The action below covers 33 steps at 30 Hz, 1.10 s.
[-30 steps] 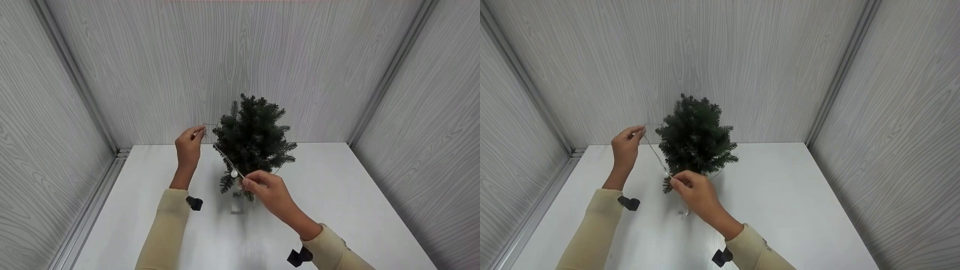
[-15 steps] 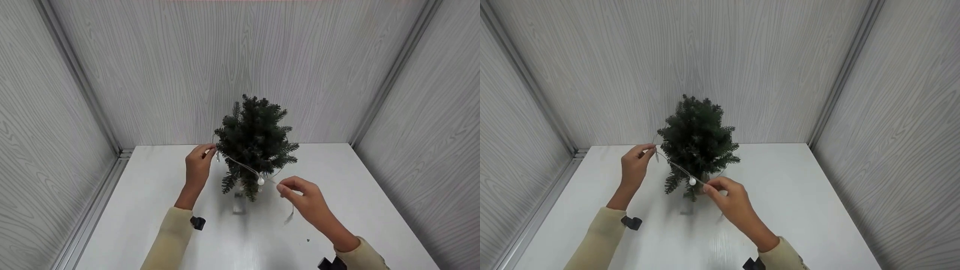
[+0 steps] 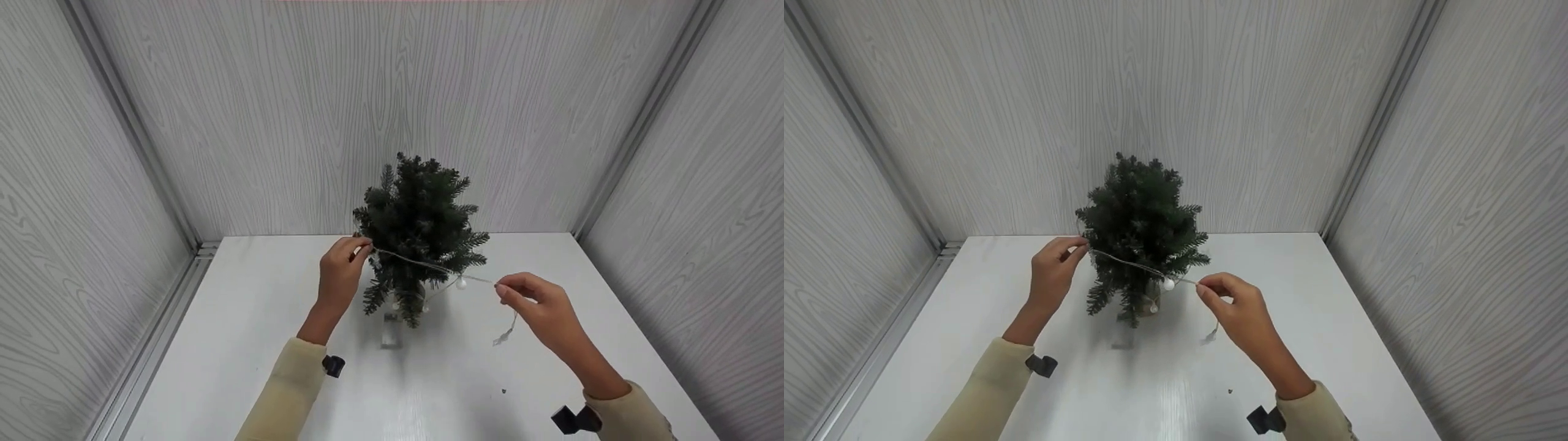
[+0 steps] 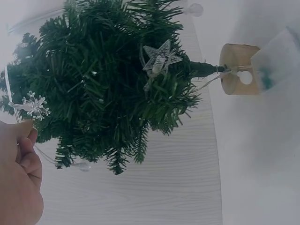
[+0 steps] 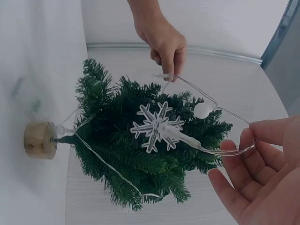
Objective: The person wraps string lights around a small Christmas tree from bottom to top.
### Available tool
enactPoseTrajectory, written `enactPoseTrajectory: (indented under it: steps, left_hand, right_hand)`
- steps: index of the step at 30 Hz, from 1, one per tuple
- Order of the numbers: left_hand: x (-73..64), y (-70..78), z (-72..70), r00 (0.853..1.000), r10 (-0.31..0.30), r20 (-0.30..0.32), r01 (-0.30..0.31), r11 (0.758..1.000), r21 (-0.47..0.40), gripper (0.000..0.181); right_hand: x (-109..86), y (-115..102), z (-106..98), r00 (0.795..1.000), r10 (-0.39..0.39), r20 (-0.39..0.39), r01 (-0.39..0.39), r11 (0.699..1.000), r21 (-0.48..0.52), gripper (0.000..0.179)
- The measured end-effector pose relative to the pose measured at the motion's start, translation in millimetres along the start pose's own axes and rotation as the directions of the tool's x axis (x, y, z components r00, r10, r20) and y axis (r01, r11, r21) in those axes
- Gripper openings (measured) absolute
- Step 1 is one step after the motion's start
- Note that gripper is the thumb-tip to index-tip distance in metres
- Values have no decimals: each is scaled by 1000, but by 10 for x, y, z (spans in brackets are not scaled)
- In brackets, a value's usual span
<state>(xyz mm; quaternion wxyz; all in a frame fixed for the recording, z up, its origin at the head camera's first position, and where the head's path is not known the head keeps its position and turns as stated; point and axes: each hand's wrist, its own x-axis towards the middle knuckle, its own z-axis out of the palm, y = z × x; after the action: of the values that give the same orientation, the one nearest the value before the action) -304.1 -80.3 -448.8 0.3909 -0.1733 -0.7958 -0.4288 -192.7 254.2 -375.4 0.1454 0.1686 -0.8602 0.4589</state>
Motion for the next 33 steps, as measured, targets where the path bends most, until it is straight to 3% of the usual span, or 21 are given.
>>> enactPoseTrajectory:
  steps: [5,13,20,24,29,33]
  left_hand:
    - [3,3,-5,1000,18,14,-19,999,45,10]
    - [111,95,0,997,55,59,-59,996,71,14]
    - [176,126,42,994,52,93,-56,998,38,16]
    - [247,141,53,991,82,106,-88,995,49,16]
    - [221,135,60,980,103,168,-121,988,96,14]
    - [183,140,48,975,90,205,-112,989,95,14]
  right_hand:
    - [89,52,-87,999,32,-23,-33,998,-47,14]
    - [275,170,-221,995,2,-98,-13,995,-103,18]
    - [367,217,-266,988,3,-151,-14,998,-68,20]
    - [415,266,-267,983,6,-181,-15,999,-50,18]
    - [429,385,-252,985,27,-170,-42,996,-85,19]
    - [422,445,-239,989,60,-136,-73,993,-95,23]
